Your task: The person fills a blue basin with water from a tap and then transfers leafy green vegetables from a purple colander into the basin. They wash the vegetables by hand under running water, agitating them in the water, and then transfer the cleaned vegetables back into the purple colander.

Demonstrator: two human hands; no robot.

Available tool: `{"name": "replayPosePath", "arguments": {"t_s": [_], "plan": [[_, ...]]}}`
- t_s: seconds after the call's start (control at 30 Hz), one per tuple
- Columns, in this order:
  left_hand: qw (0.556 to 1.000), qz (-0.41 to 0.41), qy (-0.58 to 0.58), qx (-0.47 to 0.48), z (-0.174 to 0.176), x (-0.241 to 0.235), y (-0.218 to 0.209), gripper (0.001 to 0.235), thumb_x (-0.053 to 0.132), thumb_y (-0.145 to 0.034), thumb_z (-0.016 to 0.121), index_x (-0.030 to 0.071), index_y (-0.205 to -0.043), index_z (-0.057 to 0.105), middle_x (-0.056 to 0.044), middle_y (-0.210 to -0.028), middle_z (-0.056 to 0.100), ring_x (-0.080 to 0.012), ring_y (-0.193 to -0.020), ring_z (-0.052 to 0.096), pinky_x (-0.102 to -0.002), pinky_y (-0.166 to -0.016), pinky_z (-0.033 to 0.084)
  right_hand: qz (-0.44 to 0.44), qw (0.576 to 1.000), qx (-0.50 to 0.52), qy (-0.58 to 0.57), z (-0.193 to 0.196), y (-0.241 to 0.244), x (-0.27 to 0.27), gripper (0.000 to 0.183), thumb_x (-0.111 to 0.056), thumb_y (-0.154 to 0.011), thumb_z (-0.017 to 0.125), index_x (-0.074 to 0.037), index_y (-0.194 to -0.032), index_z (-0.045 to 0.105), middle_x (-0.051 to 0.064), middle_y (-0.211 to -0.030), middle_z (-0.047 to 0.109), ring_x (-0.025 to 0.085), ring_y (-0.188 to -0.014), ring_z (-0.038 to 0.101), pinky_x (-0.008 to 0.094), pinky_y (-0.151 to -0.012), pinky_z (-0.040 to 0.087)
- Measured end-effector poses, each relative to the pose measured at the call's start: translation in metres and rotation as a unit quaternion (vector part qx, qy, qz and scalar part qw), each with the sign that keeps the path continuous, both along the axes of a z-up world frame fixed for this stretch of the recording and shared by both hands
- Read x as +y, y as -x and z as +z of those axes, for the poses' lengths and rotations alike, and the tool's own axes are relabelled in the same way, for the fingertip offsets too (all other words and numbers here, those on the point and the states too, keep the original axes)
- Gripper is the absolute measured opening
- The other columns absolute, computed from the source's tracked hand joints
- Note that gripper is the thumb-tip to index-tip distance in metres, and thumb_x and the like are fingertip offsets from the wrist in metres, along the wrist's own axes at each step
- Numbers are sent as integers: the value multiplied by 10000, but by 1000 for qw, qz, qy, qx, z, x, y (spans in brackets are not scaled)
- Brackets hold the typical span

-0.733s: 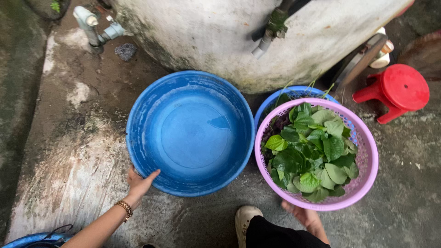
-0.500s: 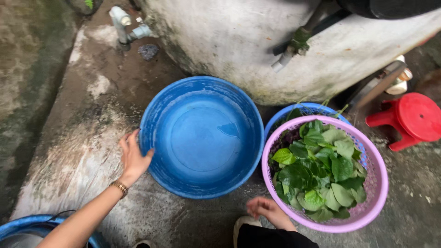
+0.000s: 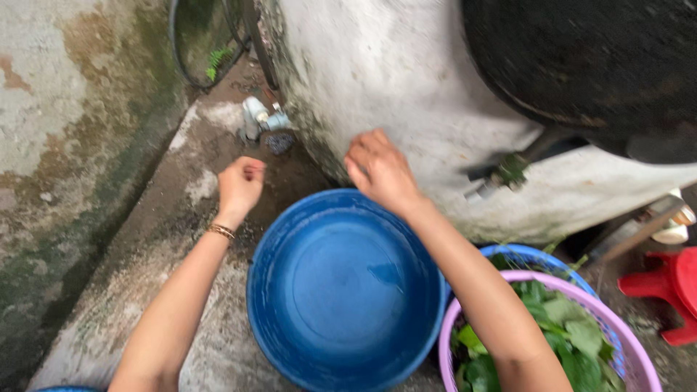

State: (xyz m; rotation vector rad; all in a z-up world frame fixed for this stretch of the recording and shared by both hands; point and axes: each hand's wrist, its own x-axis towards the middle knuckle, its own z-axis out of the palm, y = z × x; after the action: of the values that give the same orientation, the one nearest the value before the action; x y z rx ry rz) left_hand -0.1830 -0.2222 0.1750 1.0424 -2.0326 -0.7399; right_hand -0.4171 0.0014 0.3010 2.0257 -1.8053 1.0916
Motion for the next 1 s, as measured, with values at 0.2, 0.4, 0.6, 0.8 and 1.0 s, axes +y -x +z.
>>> {"name": "replayPosePath", "arguments": {"t_s": [0.2,0.4,0.6,0.8,1.0], "plan": [[988,-90,112,-49,-36,-37,69,324,74,-901,680,16,-1220,672,-170,-1169,701,-322,-1006,723,-391,-868,583,-96,945,307,56,18,74,-83,450,-122,-881,685,-43,-1324,701,111,-1550,544,290,-1460,467,393,-1210,386],[973,-6,101,-207,-85,-124,143,494,15,-982,514,36,-1475,494,-189,-1525,459,-423,-1213,570,-489,-1001,486,-173,867,466,44,11,83,-89,379,-229,-1042,610,-134,-1400,689,-20,-1564,561,178,-1509,428,336,-1286,320],[936,91,288,-180,-139,-224,188,337,132,-934,583,66,-1257,651,-146,-1530,458,-383,-1305,514,-559,-1045,394,-166,871,462,30,12,86,-96,326,-214,-1044,598,-130,-1335,722,-4,-1534,594,194,-1482,460,350,-1256,342],[978,125,55,-156,-112,-214,200,241,197,-1036,564,-5,-1152,626,-208,-1409,473,-442,-1049,598,-544,-827,524,-177,867,466,19,7,87,-99,301,-218,-1070,606,-151,-1338,725,-15,-1549,585,188,-1490,453,352,-1265,333],[966,212,107,98,-157,-274,224,232,159,-883,662,49,-1088,663,-201,-1082,648,-408,-971,699,-489,-856,567,-187,855,484,2,13,86,-99,327,-268,-1064,641,-158,-1361,720,-24,-1554,585,185,-1488,460,363,-1267,320]]}}
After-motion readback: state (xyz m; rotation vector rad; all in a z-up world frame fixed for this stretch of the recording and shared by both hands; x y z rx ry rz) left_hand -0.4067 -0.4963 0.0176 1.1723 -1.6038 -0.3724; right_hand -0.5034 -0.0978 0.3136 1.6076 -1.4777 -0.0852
